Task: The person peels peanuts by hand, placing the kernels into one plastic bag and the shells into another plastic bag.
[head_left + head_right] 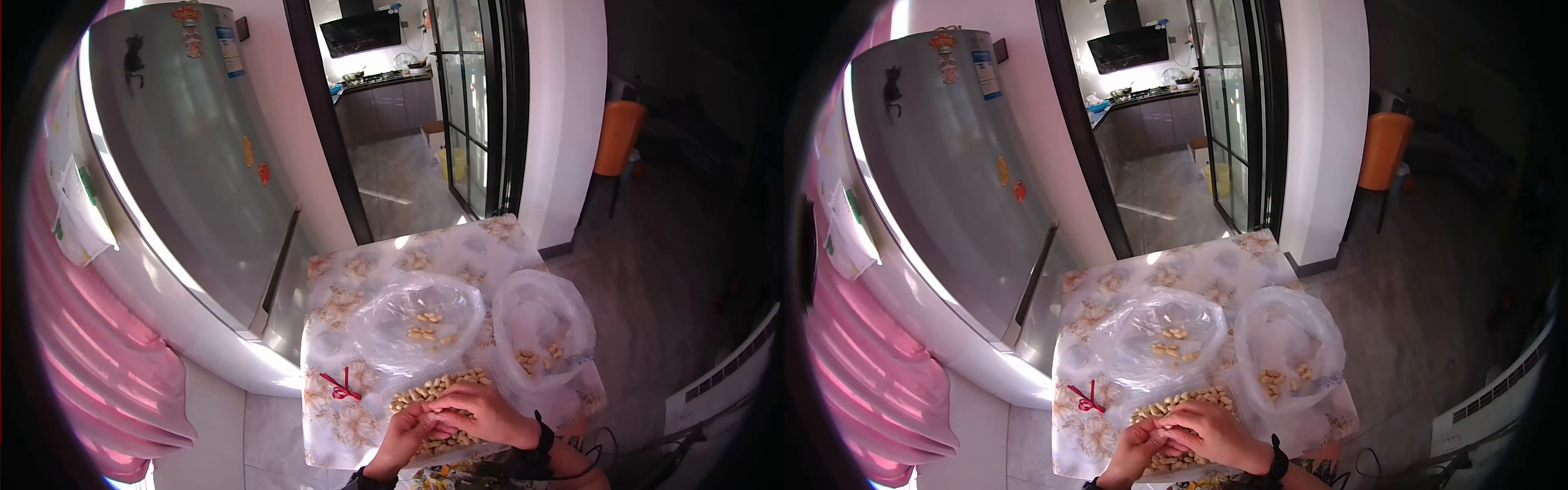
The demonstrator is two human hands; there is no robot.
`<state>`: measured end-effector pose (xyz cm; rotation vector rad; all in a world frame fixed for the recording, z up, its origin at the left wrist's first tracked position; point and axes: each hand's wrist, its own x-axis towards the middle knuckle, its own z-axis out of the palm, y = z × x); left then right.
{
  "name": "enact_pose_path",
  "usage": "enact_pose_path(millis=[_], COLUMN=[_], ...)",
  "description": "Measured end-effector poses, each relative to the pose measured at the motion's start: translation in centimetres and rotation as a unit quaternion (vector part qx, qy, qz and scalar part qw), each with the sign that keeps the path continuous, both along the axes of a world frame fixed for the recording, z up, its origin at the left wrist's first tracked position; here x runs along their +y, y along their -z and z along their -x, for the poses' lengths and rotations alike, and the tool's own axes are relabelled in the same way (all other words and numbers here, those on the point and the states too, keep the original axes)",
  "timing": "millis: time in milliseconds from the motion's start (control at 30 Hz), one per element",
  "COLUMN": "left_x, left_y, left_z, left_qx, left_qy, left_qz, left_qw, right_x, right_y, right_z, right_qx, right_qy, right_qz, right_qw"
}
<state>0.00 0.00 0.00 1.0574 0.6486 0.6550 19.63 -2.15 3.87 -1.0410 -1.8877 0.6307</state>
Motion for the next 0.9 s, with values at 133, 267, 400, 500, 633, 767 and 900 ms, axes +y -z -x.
enact_pose_path(millis=[133,267,400,500,633,767,900], left_x=[0.4,0.3,0.1,0.0,-0.1,-0.2,-0.4], left_y=[0.7,-0.1,1.0,1.0,1.3,0.4,0.3], left_z=[0.1,0.3,0.2,0.1,0.1,0.1,0.1], left_qx=[0.007,0.012,0.012,0.010,0.009,0.012,0.025], left_qy=[0.021,0.021,0.009,0.004,0.002,0.002,-0.008], left_qz=[0.004,-0.016,0.000,0.000,0.004,-0.019,-0.017], left_qw=[1.000,1.000,1.000,1.000,1.000,1.000,1.000], right_x=[-0.2,-0.5,-0.8,-1.0,-1.3,-1.5,-1.6], right_y=[0.5,0.6,0.5,0.6,0.6,0.2,0.4], right_z=[-0.4,-0.5,-0.3,-0.4,-0.4,-0.3,-0.2], right_qx=[0.028,0.032,0.035,0.034,0.040,0.048,0.061], right_qy=[0.015,0.031,0.042,0.044,0.047,0.050,0.041], right_qz=[0.027,0.026,0.036,0.045,0.044,0.048,0.066], right_qw=[0.999,0.999,0.998,0.997,0.997,0.996,0.995])
